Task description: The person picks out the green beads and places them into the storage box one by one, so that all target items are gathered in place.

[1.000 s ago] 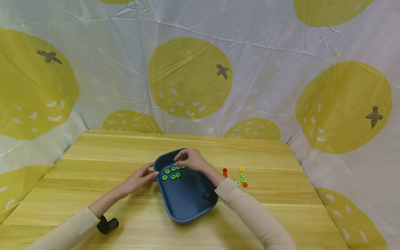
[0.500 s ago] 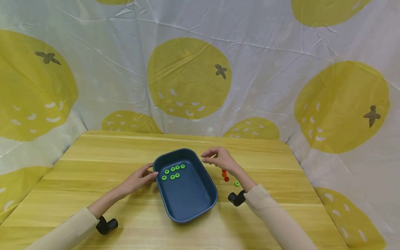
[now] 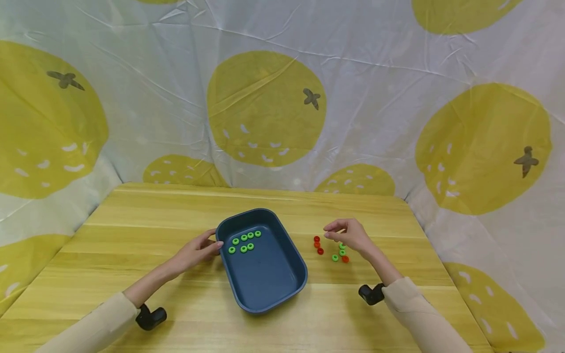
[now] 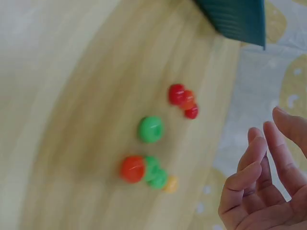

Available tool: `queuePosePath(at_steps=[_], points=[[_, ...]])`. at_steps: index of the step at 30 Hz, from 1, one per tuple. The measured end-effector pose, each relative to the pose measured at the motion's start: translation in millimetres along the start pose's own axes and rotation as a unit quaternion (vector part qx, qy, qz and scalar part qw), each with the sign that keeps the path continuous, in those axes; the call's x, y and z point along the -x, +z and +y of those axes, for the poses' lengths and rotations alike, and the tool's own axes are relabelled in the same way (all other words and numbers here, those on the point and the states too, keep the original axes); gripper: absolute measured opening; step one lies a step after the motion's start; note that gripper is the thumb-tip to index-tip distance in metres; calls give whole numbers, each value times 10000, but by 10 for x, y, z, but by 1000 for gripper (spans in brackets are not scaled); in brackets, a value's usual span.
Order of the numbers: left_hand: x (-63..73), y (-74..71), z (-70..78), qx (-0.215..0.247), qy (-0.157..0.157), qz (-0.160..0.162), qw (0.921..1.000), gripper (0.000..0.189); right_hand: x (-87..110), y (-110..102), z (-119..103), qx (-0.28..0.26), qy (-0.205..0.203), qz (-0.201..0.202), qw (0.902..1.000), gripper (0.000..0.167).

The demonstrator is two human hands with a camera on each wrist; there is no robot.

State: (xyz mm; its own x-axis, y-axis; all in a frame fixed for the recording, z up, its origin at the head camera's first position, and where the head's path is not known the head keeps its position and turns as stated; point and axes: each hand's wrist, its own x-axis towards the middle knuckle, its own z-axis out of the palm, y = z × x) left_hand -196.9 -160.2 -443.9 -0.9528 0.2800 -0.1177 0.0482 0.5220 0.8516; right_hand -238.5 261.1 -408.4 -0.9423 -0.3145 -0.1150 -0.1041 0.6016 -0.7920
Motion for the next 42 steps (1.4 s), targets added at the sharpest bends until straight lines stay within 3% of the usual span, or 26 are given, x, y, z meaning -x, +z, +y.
queuePosePath(at_steps=[5,10,14,26,34,38,42], points=[[-1,1,1,8,6,11,10000,60,107,30,212,423,28,113,9990,28],[-11,-3,-6,50,12,13,10000,59,142,110,319,1254,-446,257,9908,14],[-9,-2,-6,57,32,-17,10000,60,151,172,342,1729,-668,211,9824,13],[-15,-4,14,42,19,-29,10000,59,142,236,340,2008,-582,100,9778,13],[6,-7,56,51,-24,-18,10000,59,122,216,341,1295,-624,428,9887,12],[-2,-4,45,64,54,-34,10000,57,110,209,330,364,-234,467,9980,23],[-21,4,11,129,51,-40,9999,55,89,206,294,-566,400,369,9969,39]])
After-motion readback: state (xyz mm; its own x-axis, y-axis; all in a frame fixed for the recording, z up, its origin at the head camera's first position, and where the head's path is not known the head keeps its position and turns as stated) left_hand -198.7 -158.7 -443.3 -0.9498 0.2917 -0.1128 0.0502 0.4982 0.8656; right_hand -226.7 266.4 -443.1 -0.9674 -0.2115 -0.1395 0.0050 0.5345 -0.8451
